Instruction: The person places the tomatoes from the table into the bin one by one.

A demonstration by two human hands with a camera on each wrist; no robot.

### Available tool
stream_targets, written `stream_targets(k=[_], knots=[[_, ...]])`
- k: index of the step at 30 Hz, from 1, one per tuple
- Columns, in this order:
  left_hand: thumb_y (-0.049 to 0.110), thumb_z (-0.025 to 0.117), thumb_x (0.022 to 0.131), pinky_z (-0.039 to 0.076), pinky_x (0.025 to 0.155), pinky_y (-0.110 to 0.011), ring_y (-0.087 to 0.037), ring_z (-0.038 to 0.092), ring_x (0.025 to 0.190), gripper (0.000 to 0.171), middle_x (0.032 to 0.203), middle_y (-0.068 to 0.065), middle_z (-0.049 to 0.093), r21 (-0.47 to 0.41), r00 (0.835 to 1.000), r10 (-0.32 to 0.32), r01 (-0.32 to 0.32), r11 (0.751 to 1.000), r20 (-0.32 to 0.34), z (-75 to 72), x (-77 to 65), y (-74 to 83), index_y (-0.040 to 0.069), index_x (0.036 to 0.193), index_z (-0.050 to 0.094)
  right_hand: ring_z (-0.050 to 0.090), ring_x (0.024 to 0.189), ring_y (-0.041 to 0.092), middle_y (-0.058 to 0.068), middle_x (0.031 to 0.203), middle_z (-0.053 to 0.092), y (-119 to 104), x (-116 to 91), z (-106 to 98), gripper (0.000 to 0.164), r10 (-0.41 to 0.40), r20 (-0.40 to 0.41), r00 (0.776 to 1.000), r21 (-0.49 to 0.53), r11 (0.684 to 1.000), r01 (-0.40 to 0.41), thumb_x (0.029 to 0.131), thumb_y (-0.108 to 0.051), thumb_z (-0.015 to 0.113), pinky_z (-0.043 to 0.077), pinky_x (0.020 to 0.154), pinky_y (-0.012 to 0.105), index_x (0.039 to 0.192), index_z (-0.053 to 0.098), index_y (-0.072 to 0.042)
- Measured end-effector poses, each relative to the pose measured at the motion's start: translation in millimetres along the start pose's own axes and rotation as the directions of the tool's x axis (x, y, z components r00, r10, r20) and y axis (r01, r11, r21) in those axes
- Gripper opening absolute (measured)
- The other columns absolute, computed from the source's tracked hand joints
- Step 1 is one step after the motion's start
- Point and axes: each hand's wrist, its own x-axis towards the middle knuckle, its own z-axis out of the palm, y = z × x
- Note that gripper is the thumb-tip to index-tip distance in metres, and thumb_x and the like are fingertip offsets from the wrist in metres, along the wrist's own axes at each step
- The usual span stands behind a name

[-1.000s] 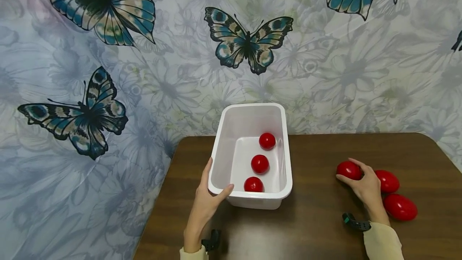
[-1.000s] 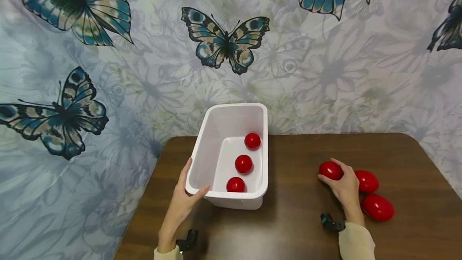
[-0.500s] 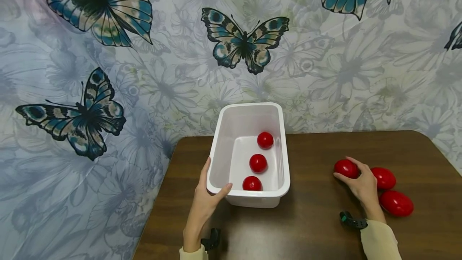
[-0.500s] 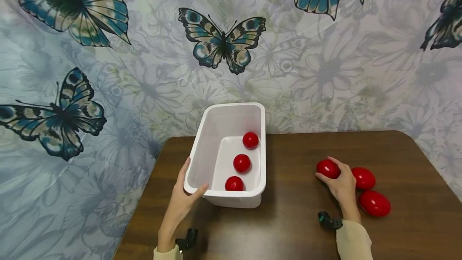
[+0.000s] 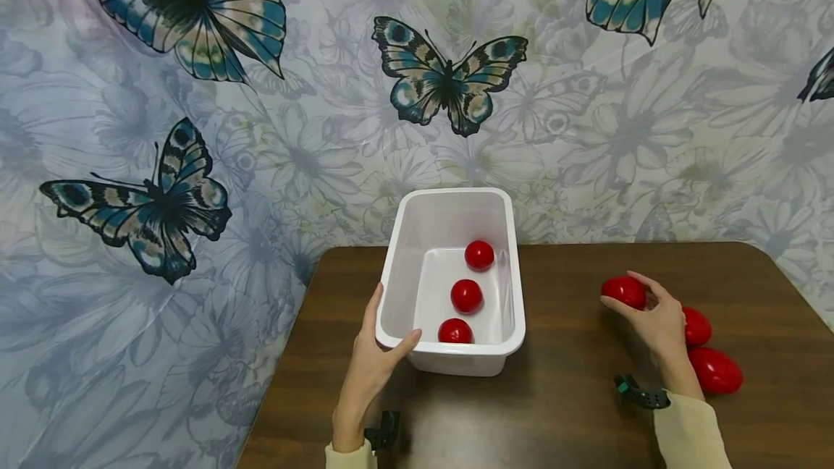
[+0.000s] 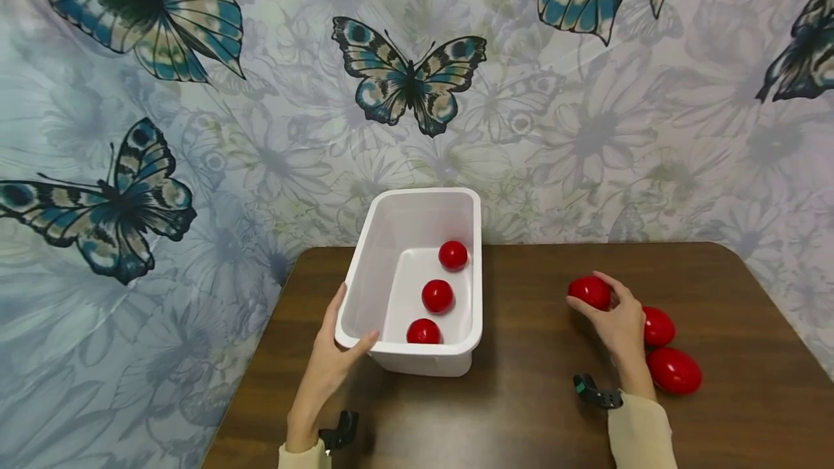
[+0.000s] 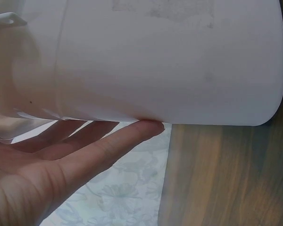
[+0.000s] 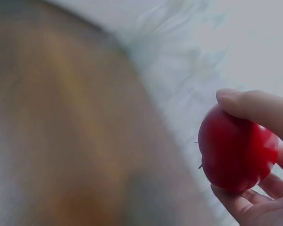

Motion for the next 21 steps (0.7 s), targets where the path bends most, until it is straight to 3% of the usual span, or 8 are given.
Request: stream_targets(k=[3, 5, 9, 15, 21], knots=[[0.023, 0.086, 0.088, 0.050, 0.103, -0.055, -0.039, 0.052, 0.132, 0.100, 0.161, -0.013, 0.042, 0.002, 1.000, 0.003, -0.003, 1.000, 0.000, -0.2, -0.3, -0.4, 0.024, 0.167, 0.025, 0.051, 0.105, -0.002, 0.019, 0.154, 0.052, -28, 3, -4, 0.077, -0.032, -0.028, 0.999, 0.050, 0.998, 0.033, 0.092, -0.035, 0.083, 0.044, 0.075, 0.005, 0.157, 0.049, -0.012], [0.024, 0.086, 0.088, 0.050, 0.104, -0.056, -0.039, 0.052, 0.132, 0.099, 0.161, -0.012, 0.042, 0.009, 1.000, -0.003, 0.003, 1.000, -0.002, 0.2, -0.3, -0.5, 0.024, 0.167, 0.025, 0.051, 0.104, -0.006, 0.015, 0.152, 0.053, -48, 6, -5, 0.077, -0.064, -0.037, 0.997, 0.076, 0.995, 0.067, 0.092, -0.034, 0.083, 0.046, 0.077, 0.005, 0.158, 0.048, -0.016], [0.027, 0.086, 0.088, 0.049, 0.104, -0.057, -0.038, 0.052, 0.132, 0.100, 0.161, -0.013, 0.042, 0.021, 1.000, -0.016, 0.016, 1.000, 0.000, 0.7, -0.4, 1.1, 0.023, 0.167, 0.025, 0.054, 0.108, 0.000, 0.013, 0.147, 0.052, -87, 11, 4, 0.074, -0.155, -0.069, 0.985, 0.138, 0.977, 0.164, 0.092, -0.026, 0.083, 0.048, 0.082, 0.007, 0.157, 0.049, -0.015], [0.029, 0.086, 0.087, 0.051, 0.103, -0.057, -0.039, 0.052, 0.131, 0.102, 0.160, -0.015, 0.042, 0.021, 1.000, -0.027, 0.026, 0.999, 0.006, 0.3, -1.9, 4.2, 0.021, 0.167, 0.024, 0.057, 0.115, 0.015, 0.016, 0.145, 0.054, -141, 12, 37, 0.070, -0.307, -0.081, 0.948, 0.225, 0.921, 0.318, 0.088, -0.010, 0.085, 0.050, 0.091, 0.013, 0.151, 0.054, -0.006], [0.029, 0.086, 0.088, 0.050, 0.103, -0.056, -0.041, 0.053, 0.131, 0.101, 0.160, -0.015, 0.042, 0.018, 1.000, -0.022, 0.022, 1.000, -0.007, -0.2, -3.0, 3.9, 0.022, 0.167, 0.024, 0.057, 0.124, 0.033, 0.019, 0.144, 0.056, -191, 9, 83, 0.066, -0.427, -0.005, 0.904, 0.309, 0.859, 0.408, 0.086, -0.005, 0.086, 0.050, 0.107, 0.037, 0.145, 0.058, 0.000]])
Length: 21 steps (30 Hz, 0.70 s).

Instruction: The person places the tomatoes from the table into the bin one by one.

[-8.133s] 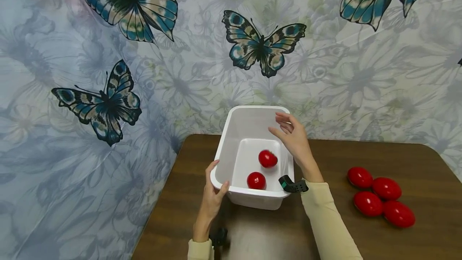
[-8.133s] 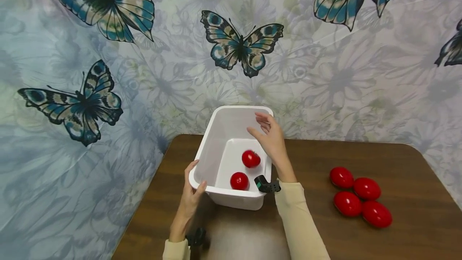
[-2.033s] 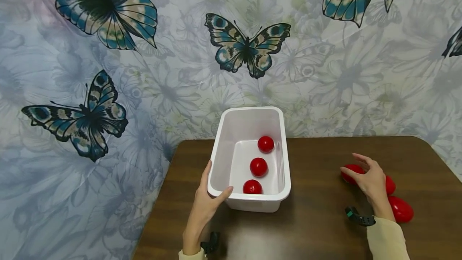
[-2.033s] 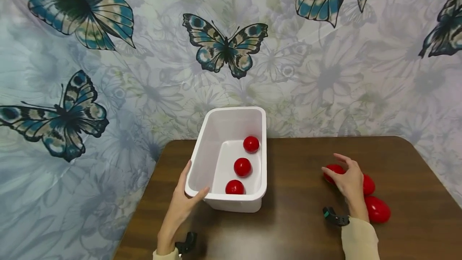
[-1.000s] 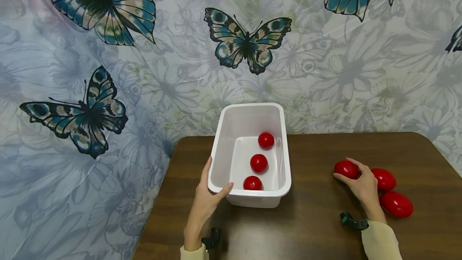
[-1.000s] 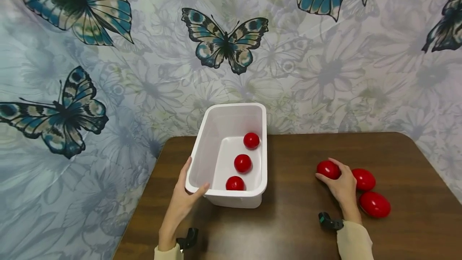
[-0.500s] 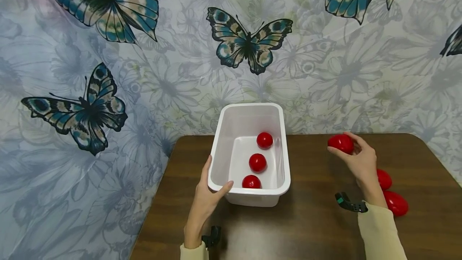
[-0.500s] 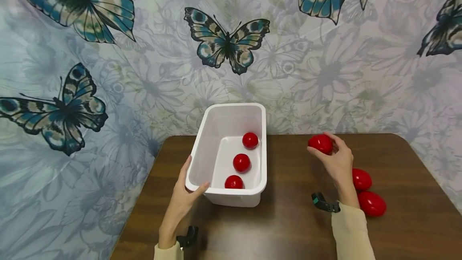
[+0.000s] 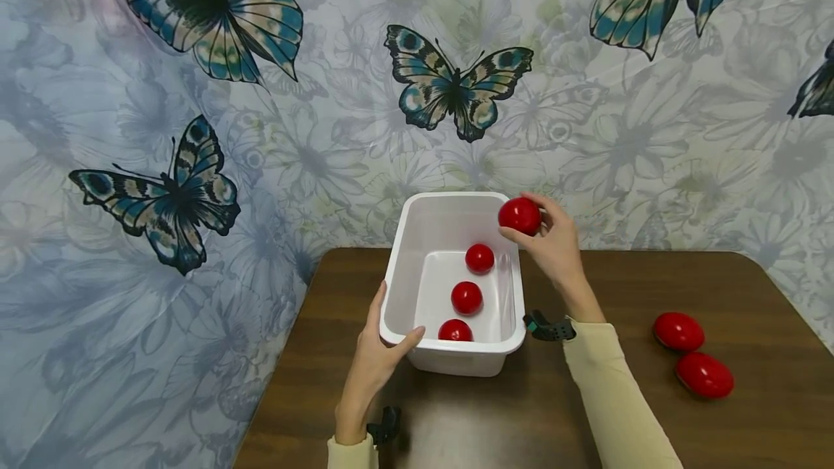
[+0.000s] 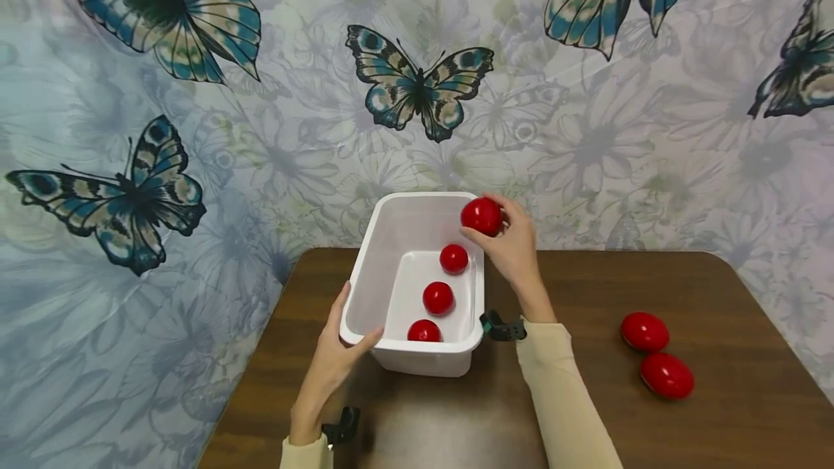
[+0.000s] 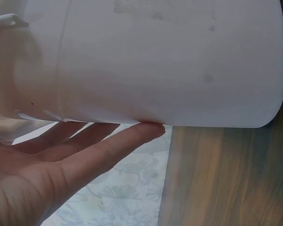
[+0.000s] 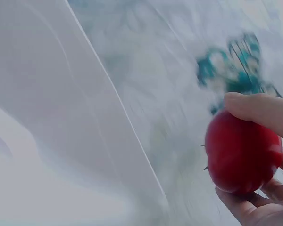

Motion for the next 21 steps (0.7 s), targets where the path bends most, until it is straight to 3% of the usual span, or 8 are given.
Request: stream_targets(k=[3, 7, 14, 21], knots=[[0.028, 0.086, 0.087, 0.050, 0.103, -0.055, -0.041, 0.053, 0.130, 0.102, 0.160, -0.016, 0.043, -0.003, 1.000, -0.011, 0.011, 1.000, -0.007, 0.0, -1.5, -1.8, 0.021, 0.167, 0.024, 0.056, 0.126, 0.036, 0.020, 0.143, 0.056, -5, 3, 26, 0.066, -0.017, 0.063, 0.998, 0.023, 1.000, 0.015, 0.085, -0.007, 0.087, 0.047, 0.110, 0.048, 0.144, 0.058, -0.001], [0.030, 0.087, 0.087, 0.049, 0.104, -0.055, -0.042, 0.053, 0.132, 0.102, 0.160, -0.017, 0.043, -0.008, 1.000, -0.010, 0.010, 1.000, -0.003, 1.0, -0.7, -3.5, 0.021, 0.167, 0.024, 0.055, 0.127, 0.037, 0.019, 0.143, 0.056, -8, 5, 45, 0.066, -0.024, 0.096, 0.995, 0.011, 1.000, 0.023, 0.085, -0.010, 0.087, 0.045, 0.111, 0.051, 0.144, 0.059, -0.004], [0.029, 0.086, 0.088, 0.051, 0.101, -0.054, -0.046, 0.053, 0.130, 0.101, 0.159, -0.019, 0.043, -0.015, 1.000, 0.015, -0.015, 1.000, 0.009, 0.4, 1.1, -2.3, 0.022, 0.167, 0.023, 0.056, 0.123, 0.036, 0.018, 0.140, 0.058, -6, 7, 51, 0.065, -0.024, 0.103, 0.994, 0.005, 1.000, 0.024, 0.084, -0.009, 0.088, 0.047, 0.109, 0.052, 0.143, 0.060, -0.005], [0.029, 0.086, 0.088, 0.051, 0.101, -0.052, -0.038, 0.055, 0.128, 0.101, 0.159, -0.015, 0.044, -0.005, 1.000, 0.023, -0.023, 1.000, 0.006, -1.1, 0.7, -1.5, 0.022, 0.167, 0.024, 0.056, 0.123, 0.037, 0.020, 0.137, 0.060, -4, 3, 53, 0.065, -0.036, 0.135, 0.990, -0.011, 0.999, 0.038, 0.085, -0.011, 0.087, 0.048, 0.108, 0.054, 0.144, 0.059, -0.004]])
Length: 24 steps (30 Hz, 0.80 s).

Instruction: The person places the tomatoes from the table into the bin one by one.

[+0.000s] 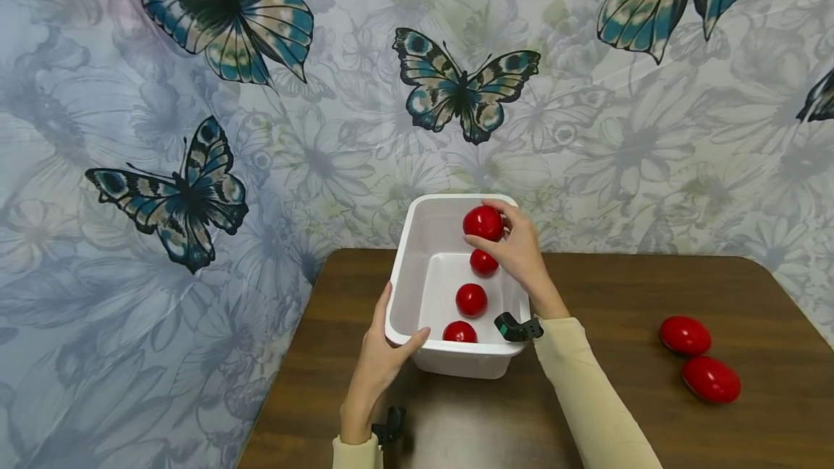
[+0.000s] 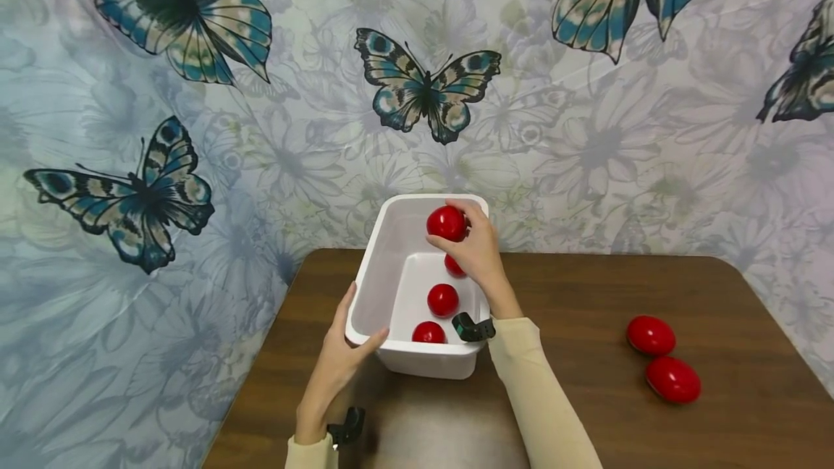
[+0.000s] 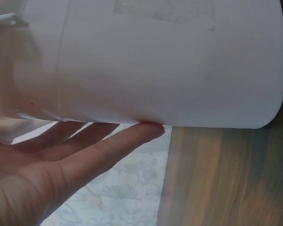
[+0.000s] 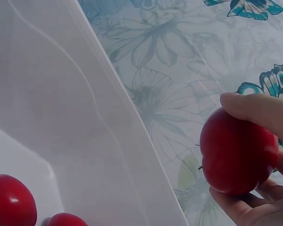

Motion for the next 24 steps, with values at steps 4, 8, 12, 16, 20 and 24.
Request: stream_targets(k=[4, 8, 12, 16, 20, 24], knots=[[0.028, 0.086, 0.088, 0.052, 0.100, -0.051, -0.037, 0.056, 0.127, 0.101, 0.158, -0.015, 0.045, -0.007, 1.000, -0.002, 0.002, 1.000, 0.006, -0.4, -0.8, -0.3, 0.021, 0.167, 0.024, 0.057, 0.123, 0.038, 0.020, 0.138, 0.060, 1.5, -3.0, 0.8, 0.066, 0.010, 0.021, 1.000, -0.016, 1.000, -0.009, 0.085, -0.009, 0.086, 0.050, 0.106, 0.054, 0.144, 0.058, -0.004], [0.029, 0.085, 0.088, 0.052, 0.101, -0.053, -0.036, 0.055, 0.128, 0.100, 0.159, -0.014, 0.044, -0.008, 1.000, 0.001, -0.001, 1.000, 0.002, -0.4, -0.1, -0.7, 0.022, 0.167, 0.024, 0.058, 0.124, 0.039, 0.020, 0.140, 0.059, 1.5, -4.1, 1.7, 0.066, 0.029, 0.042, 0.999, -0.033, 0.999, -0.028, 0.086, -0.009, 0.086, 0.051, 0.103, 0.055, 0.146, 0.058, -0.005], [0.029, 0.086, 0.088, 0.051, 0.102, -0.054, -0.036, 0.055, 0.128, 0.101, 0.159, -0.014, 0.044, -0.005, 1.000, 0.006, -0.006, 1.000, 0.001, 0.3, 0.8, -0.2, 0.021, 0.167, 0.024, 0.057, 0.124, 0.040, 0.021, 0.141, 0.057, 0.7, -4.1, 0.5, 0.067, 0.051, 0.064, 0.997, -0.054, 0.997, -0.047, 0.087, -0.009, 0.084, 0.052, 0.102, 0.056, 0.147, 0.056, -0.005], [0.029, 0.086, 0.088, 0.050, 0.102, -0.052, -0.035, 0.055, 0.129, 0.101, 0.160, -0.014, 0.044, -0.004, 1.000, 0.009, -0.009, 1.000, 0.001, 1.1, 1.8, 0.3, 0.020, 0.167, 0.024, 0.057, 0.123, 0.040, 0.021, 0.140, 0.058, -0.3, -4.4, -0.8, 0.067, 0.059, 0.077, 0.995, -0.059, 0.997, -0.054, 0.087, -0.009, 0.084, 0.052, 0.101, 0.057, 0.147, 0.056, -0.005], [0.028, 0.086, 0.088, 0.050, 0.103, -0.053, -0.036, 0.055, 0.128, 0.101, 0.160, -0.014, 0.044, -0.004, 1.000, 0.005, -0.005, 1.000, -0.007, 1.0, 1.1, 0.5, 0.019, 0.167, 0.024, 0.059, 0.120, 0.040, 0.022, 0.137, 0.059, -0.8, -5.4, -0.7, 0.067, 0.061, 0.107, 0.992, -0.076, 0.996, -0.053, 0.087, -0.010, 0.084, 0.053, 0.099, 0.056, 0.147, 0.056, -0.006], [0.029, 0.086, 0.088, 0.050, 0.103, -0.054, -0.036, 0.055, 0.128, 0.101, 0.159, -0.015, 0.044, -0.001, 1.000, 0.003, -0.003, 1.000, -0.010, 0.9, 0.2, 0.6, 0.019, 0.167, 0.024, 0.058, 0.125, 0.042, 0.024, 0.139, 0.059, -1.2, -5.5, -0.6, 0.060, 0.056, 0.123, 0.991, -0.044, 0.998, -0.051, 0.089, -0.008, 0.082, 0.049, 0.106, 0.055, 0.144, 0.057, -0.001]])
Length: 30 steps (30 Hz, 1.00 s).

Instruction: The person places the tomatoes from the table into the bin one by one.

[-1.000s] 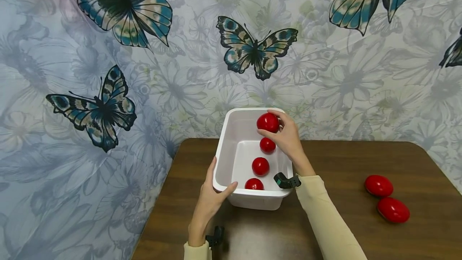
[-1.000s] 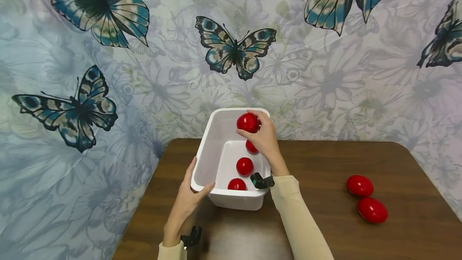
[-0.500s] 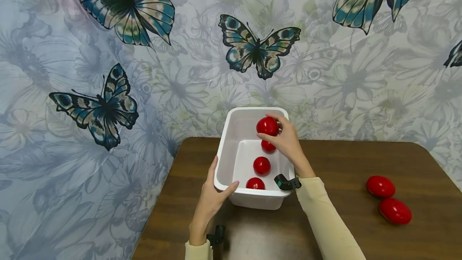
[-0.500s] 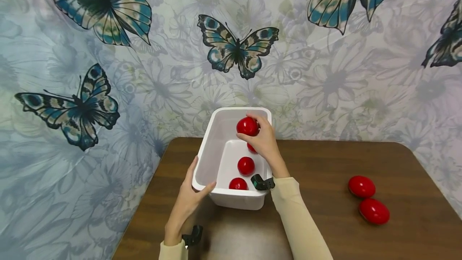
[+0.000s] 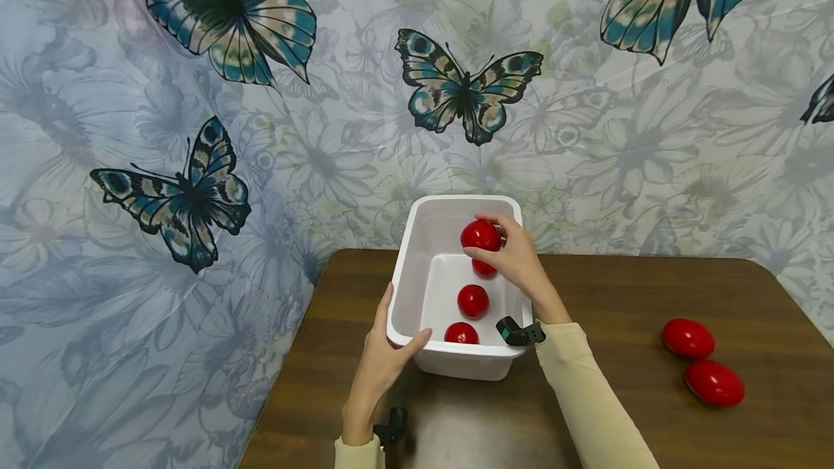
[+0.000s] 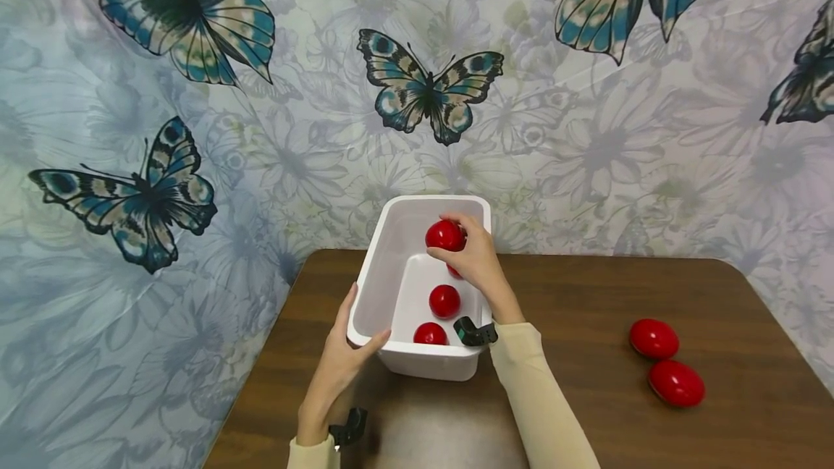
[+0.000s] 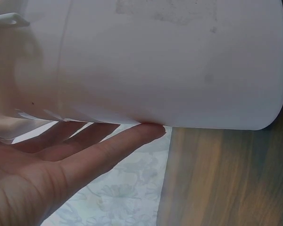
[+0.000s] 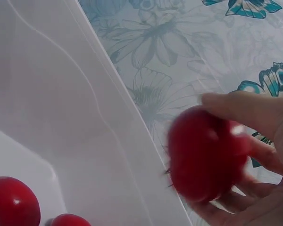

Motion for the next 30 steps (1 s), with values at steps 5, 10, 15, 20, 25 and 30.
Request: stream_targets(k=[5, 10, 15, 20, 25, 30], knots=[[0.030, 0.085, 0.088, 0.050, 0.103, -0.057, -0.039, 0.055, 0.129, 0.101, 0.160, -0.016, 0.043, 0.002, 1.000, 0.001, -0.001, 1.000, 0.007, 0.4, 0.8, -0.7, 0.019, 0.167, 0.024, 0.053, 0.137, 0.043, 0.026, 0.143, 0.057, -5, 2, -5, 0.051, -0.023, -0.006, 1.000, 0.101, 0.995, 0.024, 0.091, 0.001, 0.078, 0.042, 0.114, 0.052, 0.138, 0.058, 0.007], [0.029, 0.086, 0.088, 0.048, 0.105, -0.059, -0.041, 0.053, 0.132, 0.101, 0.161, -0.016, 0.042, 0.005, 1.000, -0.007, 0.007, 1.000, 0.001, 0.7, 1.6, -1.5, 0.018, 0.167, 0.024, 0.052, 0.138, 0.041, 0.024, 0.144, 0.056, -8, 2, -9, 0.052, -0.027, 0.000, 1.000, 0.115, 0.993, 0.027, 0.091, 0.000, 0.078, 0.041, 0.114, 0.053, 0.138, 0.058, 0.004], [0.028, 0.086, 0.087, 0.046, 0.107, -0.061, -0.044, 0.050, 0.135, 0.101, 0.163, -0.013, 0.040, -0.025, 1.000, -0.023, 0.023, 0.999, 0.000, 1.2, 2.2, -1.0, 0.019, 0.167, 0.024, 0.052, 0.138, 0.040, 0.023, 0.143, 0.057, -6, 1, -9, 0.052, -0.021, 0.006, 1.000, 0.112, 0.994, 0.020, 0.091, -0.001, 0.079, 0.041, 0.115, 0.052, 0.139, 0.058, 0.003], [0.028, 0.085, 0.088, 0.045, 0.108, -0.060, -0.040, 0.050, 0.136, 0.100, 0.164, -0.015, 0.039, 0.000, 1.000, -0.015, 0.015, 1.000, -0.004, 1.4, 1.0, -0.2, 0.018, 0.167, 0.024, 0.053, 0.138, 0.041, 0.022, 0.144, 0.057, -4, -1, -10, 0.053, -0.027, 0.015, 1.000, 0.107, 0.994, 0.025, 0.091, -0.001, 0.079, 0.041, 0.115, 0.053, 0.139, 0.058, 0.003], [0.026, 0.086, 0.088, 0.042, 0.109, -0.061, -0.039, 0.049, 0.137, 0.100, 0.164, -0.016, 0.038, 0.012, 1.000, -0.016, 0.016, 1.000, -0.006, 1.4, 0.0, -0.7, 0.017, 0.167, 0.025, 0.051, 0.138, 0.042, 0.024, 0.144, 0.056, -3, -2, -14, 0.054, -0.018, 0.021, 1.000, 0.117, 0.993, 0.015, 0.092, -0.002, 0.078, 0.039, 0.116, 0.053, 0.141, 0.057, 0.003], [0.027, 0.086, 0.088, 0.042, 0.110, -0.060, -0.039, 0.048, 0.139, 0.100, 0.165, -0.015, 0.037, 0.024, 0.999, -0.033, 0.033, 0.999, -0.005, 0.8, 0.0, 1.4, 0.019, 0.167, 0.025, 0.048, 0.141, 0.041, 0.023, 0.148, 0.054, 1, -8, -28, 0.057, -0.006, 0.015, 1.000, 0.129, 0.992, 0.004, 0.093, -0.004, 0.077, 0.036, 0.118, 0.054, 0.144, 0.053, 0.003]])
